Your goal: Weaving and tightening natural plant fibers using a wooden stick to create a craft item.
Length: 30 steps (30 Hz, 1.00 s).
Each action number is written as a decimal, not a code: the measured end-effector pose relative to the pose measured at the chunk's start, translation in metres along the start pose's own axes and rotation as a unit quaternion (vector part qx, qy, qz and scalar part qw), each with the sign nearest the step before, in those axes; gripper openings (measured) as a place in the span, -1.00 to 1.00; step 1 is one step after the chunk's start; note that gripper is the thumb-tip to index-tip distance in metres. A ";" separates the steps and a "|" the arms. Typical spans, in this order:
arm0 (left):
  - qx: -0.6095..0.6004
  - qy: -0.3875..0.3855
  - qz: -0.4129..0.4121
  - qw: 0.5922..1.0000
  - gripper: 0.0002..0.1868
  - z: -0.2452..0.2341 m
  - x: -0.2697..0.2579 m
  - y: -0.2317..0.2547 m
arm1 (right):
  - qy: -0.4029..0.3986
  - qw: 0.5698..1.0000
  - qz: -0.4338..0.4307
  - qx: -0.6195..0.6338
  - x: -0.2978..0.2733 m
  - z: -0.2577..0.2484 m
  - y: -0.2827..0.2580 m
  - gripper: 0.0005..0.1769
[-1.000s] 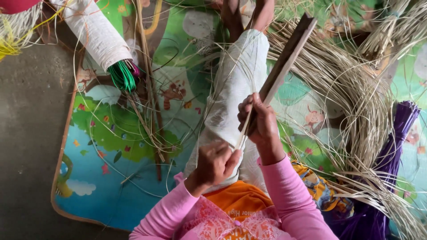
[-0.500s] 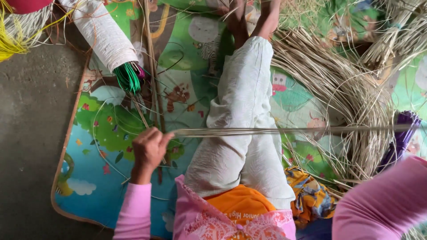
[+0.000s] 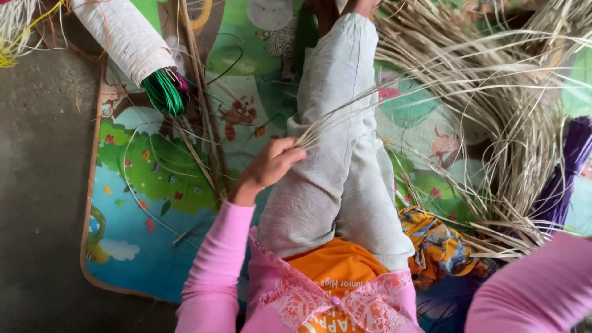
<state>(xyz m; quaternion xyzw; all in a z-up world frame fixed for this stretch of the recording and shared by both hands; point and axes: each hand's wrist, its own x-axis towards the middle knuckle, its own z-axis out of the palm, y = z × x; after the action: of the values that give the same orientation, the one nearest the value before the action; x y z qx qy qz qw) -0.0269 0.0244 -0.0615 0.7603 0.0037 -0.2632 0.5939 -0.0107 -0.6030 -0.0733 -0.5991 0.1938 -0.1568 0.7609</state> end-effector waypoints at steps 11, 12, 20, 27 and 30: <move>-0.024 0.032 -0.012 0.999 -0.68 0.034 0.013 0.049 | -0.144 0.985 -0.092 -0.017 -0.179 0.233 0.071 -0.53; -0.024 0.033 -0.013 0.999 -0.68 0.035 0.011 0.054 | -0.144 0.985 -0.091 -0.017 -0.182 0.253 0.066 -0.53; -0.016 0.012 -0.011 1.000 -0.79 0.036 0.007 0.057 | -0.321 0.885 -0.268 -0.203 -0.176 0.318 0.036 -0.62; 0.008 -0.031 0.013 0.999 -0.76 0.036 -0.007 0.085 | -0.381 0.821 -0.320 -0.281 -0.169 0.327 0.064 -0.55; 0.038 -0.016 0.064 0.997 -0.72 0.048 -0.007 0.086 | -0.375 0.794 -0.358 -0.318 -0.181 0.343 0.072 -0.67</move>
<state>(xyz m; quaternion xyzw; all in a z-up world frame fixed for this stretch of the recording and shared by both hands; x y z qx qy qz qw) -0.0248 -0.0418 0.0111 0.7769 -0.0646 -0.2369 0.5798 -0.0030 -0.2089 -0.0526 -0.8455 -0.2964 -0.1105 0.4302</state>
